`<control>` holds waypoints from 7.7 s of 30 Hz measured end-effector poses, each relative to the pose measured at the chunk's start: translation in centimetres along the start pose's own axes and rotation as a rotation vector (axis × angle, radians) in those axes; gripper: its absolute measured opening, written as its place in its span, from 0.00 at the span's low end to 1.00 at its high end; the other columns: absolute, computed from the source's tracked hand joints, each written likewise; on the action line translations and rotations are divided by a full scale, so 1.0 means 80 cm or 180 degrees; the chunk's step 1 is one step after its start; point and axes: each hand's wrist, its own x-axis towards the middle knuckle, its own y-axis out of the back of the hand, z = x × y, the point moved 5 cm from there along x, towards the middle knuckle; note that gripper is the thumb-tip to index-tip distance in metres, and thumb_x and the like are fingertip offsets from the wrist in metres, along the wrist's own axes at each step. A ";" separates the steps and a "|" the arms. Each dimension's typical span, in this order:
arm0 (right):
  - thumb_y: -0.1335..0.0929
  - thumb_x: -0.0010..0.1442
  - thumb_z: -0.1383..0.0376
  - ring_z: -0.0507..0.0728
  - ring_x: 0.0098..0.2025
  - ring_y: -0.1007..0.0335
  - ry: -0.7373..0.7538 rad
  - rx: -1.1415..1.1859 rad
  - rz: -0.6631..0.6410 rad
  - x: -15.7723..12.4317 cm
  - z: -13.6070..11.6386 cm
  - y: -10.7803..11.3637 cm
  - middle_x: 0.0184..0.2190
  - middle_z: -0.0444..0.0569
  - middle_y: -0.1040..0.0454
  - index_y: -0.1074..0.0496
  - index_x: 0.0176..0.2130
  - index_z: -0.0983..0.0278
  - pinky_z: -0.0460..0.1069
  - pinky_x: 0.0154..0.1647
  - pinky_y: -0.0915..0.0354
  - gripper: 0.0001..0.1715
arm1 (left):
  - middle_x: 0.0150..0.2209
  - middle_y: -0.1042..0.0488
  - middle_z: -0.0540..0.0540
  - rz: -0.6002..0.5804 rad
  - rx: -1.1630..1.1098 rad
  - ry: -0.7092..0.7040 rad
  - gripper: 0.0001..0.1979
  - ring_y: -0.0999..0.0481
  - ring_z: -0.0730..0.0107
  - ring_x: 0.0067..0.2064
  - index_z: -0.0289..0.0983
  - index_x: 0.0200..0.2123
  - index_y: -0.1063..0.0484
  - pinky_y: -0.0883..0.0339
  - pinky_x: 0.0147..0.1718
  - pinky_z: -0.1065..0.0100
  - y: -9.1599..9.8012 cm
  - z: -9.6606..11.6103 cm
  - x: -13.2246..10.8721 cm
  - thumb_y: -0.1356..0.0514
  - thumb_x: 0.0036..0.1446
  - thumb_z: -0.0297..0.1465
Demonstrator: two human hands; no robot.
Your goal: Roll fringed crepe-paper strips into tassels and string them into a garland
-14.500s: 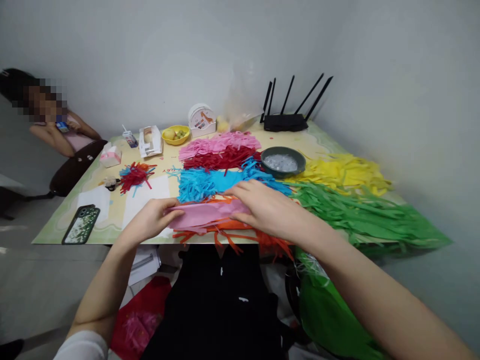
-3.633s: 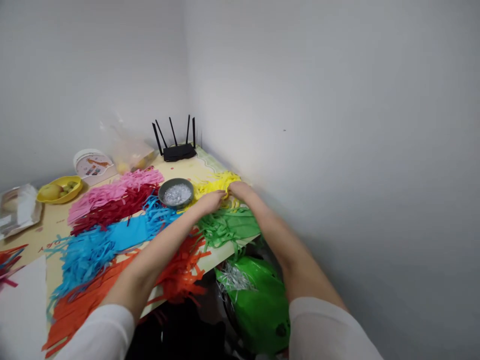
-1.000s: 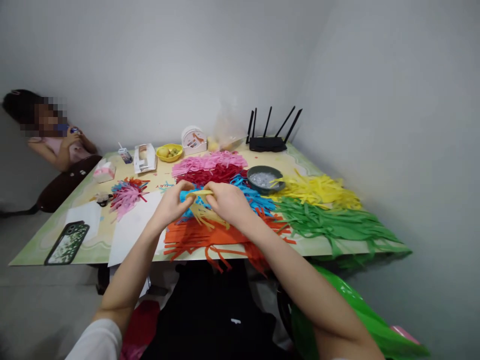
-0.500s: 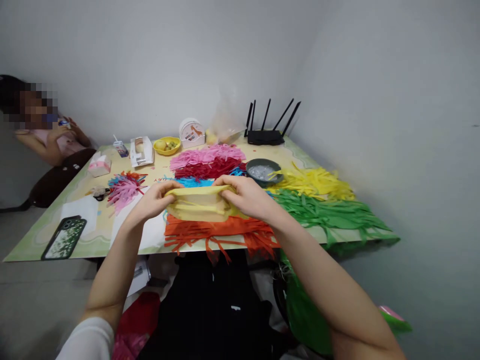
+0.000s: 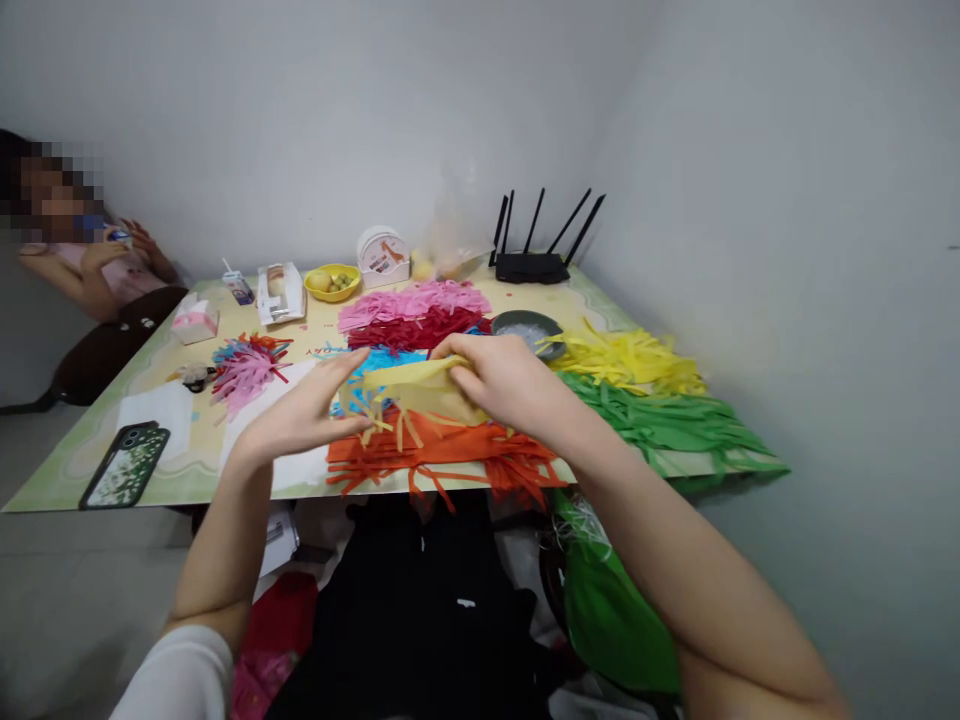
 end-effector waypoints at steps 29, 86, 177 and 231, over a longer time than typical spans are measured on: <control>0.36 0.55 0.69 0.56 0.43 0.26 -0.0019 0.1192 0.0141 -0.053 0.023 0.000 0.44 0.48 0.21 0.23 0.47 0.62 0.48 0.43 0.33 0.22 | 0.50 0.23 0.47 0.0077 -0.2449 0.0373 0.24 0.24 0.62 0.45 0.43 0.51 0.25 0.31 0.40 0.67 -0.044 -0.001 -0.002 0.44 0.51 0.27; 0.34 0.60 0.61 0.51 0.25 0.36 -0.0119 0.0353 -0.0832 -0.039 -0.019 -0.012 0.22 0.42 0.29 0.29 0.29 0.62 0.44 0.27 0.45 0.10 | 0.30 0.28 0.50 -0.1080 -0.1764 0.0221 0.18 0.33 0.73 0.30 0.34 0.35 0.25 0.40 0.30 0.72 -0.022 0.033 -0.002 0.43 0.60 0.44; 0.31 0.61 0.67 0.57 0.39 0.25 0.0084 0.0664 0.1090 -0.092 -0.023 -0.056 0.38 0.50 0.22 0.29 0.42 0.61 0.49 0.39 0.33 0.07 | 0.42 0.23 0.44 0.0702 -0.1117 0.0031 0.11 0.24 0.70 0.39 0.37 0.45 0.28 0.33 0.38 0.70 -0.027 0.029 -0.053 0.38 0.60 0.32; 0.30 0.59 0.58 0.54 0.31 0.25 -0.0764 0.1928 0.0448 -0.080 -0.010 -0.067 0.31 0.47 0.22 0.27 0.33 0.63 0.47 0.31 0.31 0.10 | 0.27 0.22 0.47 0.0245 -0.1734 0.0698 0.12 0.25 0.71 0.30 0.34 0.29 0.24 0.34 0.32 0.72 -0.024 0.024 -0.053 0.38 0.58 0.37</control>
